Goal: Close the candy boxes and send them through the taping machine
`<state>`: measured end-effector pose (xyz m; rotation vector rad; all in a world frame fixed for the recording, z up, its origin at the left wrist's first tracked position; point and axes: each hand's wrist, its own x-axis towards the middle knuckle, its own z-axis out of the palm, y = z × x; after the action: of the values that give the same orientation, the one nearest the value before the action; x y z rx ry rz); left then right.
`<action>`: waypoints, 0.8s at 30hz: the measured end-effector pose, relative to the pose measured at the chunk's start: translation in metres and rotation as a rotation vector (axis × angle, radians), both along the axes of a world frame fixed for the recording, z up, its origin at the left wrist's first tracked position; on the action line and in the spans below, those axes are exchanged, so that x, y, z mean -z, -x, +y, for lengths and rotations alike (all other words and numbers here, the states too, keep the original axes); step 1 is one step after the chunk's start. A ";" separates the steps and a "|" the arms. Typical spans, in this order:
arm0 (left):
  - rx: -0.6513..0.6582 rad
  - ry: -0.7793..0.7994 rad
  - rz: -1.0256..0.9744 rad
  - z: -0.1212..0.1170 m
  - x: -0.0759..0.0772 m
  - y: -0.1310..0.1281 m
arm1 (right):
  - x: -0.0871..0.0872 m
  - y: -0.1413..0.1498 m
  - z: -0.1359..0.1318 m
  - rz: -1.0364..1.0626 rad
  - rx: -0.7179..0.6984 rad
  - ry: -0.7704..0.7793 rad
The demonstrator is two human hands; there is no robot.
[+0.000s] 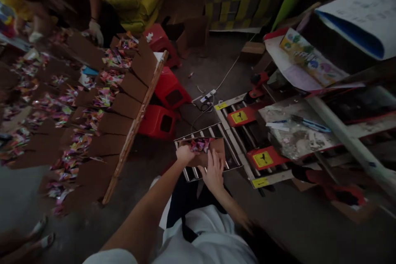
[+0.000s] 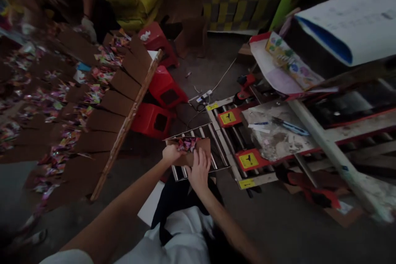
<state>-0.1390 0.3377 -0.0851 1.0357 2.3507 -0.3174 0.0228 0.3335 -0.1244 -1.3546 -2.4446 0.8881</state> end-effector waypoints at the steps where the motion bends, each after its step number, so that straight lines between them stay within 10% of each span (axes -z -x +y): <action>1: 0.004 0.015 0.000 0.002 -0.002 -0.001 | 0.005 0.006 -0.010 0.003 0.042 0.003; 6: 0.222 0.009 -0.067 -0.005 -0.036 -0.013 | 0.030 0.038 -0.022 -0.139 0.205 0.025; 11: 0.608 -0.602 -0.381 0.031 -0.081 0.040 | 0.035 0.044 -0.019 -0.207 0.261 -0.112; 13: 0.640 -0.659 -0.523 0.074 -0.066 0.063 | 0.033 0.042 -0.018 -0.231 0.290 -0.102; 16: 0.691 -0.321 -0.789 0.119 -0.011 0.068 | 0.032 0.038 -0.015 -0.198 0.287 -0.057; 20: 0.764 -0.153 -1.056 0.109 0.045 0.053 | 0.040 0.042 -0.010 0.072 0.512 -0.160; 24: 0.812 -0.313 -0.974 0.079 0.049 0.051 | 0.046 0.053 -0.005 0.286 0.843 -0.311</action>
<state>-0.1897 0.4165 -0.1345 1.7536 1.0626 0.2525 -0.0305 0.3287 -0.1703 -1.7437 -1.4756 0.4184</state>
